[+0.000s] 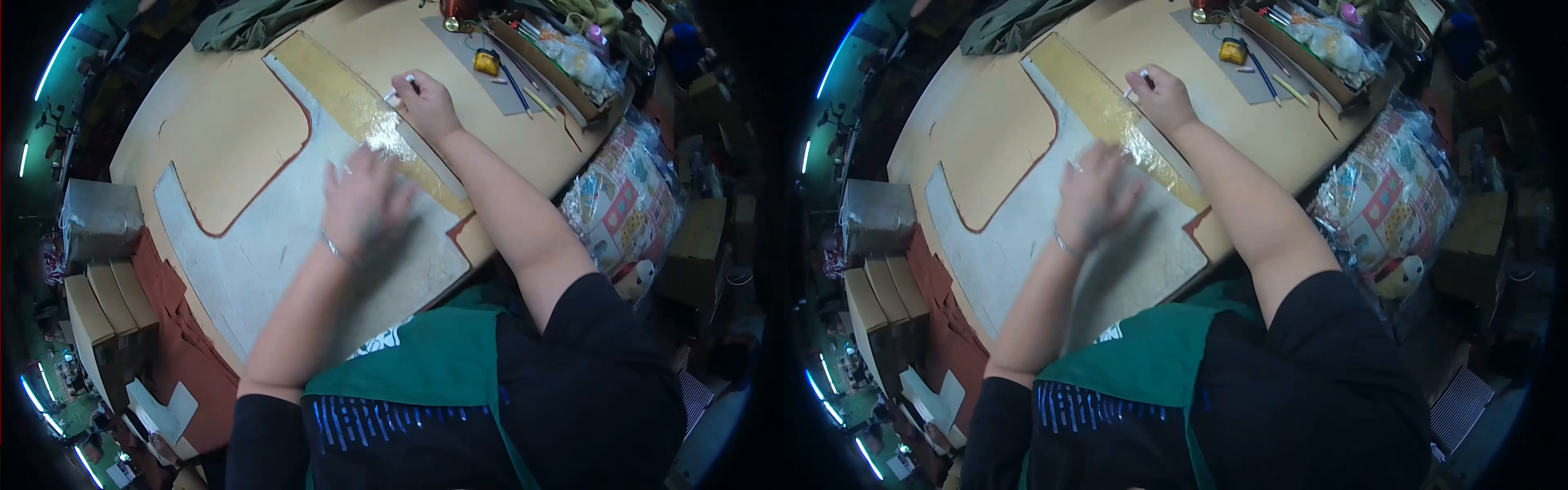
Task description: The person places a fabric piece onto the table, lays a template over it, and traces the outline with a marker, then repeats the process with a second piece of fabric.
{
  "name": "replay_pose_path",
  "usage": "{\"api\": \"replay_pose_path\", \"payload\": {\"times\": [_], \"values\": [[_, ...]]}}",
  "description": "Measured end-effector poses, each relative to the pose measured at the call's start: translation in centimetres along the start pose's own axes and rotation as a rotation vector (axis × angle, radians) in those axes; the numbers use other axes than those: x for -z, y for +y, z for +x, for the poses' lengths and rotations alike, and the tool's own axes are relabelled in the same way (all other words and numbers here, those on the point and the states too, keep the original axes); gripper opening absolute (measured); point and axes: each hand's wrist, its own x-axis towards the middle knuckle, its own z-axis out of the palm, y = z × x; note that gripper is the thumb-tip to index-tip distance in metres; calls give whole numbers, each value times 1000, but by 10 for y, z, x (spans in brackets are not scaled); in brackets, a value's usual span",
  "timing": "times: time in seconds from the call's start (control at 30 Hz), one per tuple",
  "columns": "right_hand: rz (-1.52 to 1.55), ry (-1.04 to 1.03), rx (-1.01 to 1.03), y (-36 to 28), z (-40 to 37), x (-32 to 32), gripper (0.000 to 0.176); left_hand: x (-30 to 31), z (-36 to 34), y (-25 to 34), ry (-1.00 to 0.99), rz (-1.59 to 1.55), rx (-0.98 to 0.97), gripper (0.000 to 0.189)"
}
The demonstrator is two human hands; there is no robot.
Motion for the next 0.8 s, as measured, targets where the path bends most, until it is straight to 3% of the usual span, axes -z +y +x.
{"api": "replay_pose_path", "payload": {"times": [0.1,0.3,0.63,0.8], "values": [[127,10,-74,-4,-4,3,28,-1,-60,37,-60,-93,-53,39],[487,102,-249,-19,-36,28,25,6,-99,25,51,-71,34,44],[56,64,-125,-21,-85,63,22,-19,-73,33,-123,120,106,58],[-222,82,104,-21,-95,62,22,-24,-72,34,-140,116,111,57]]}}
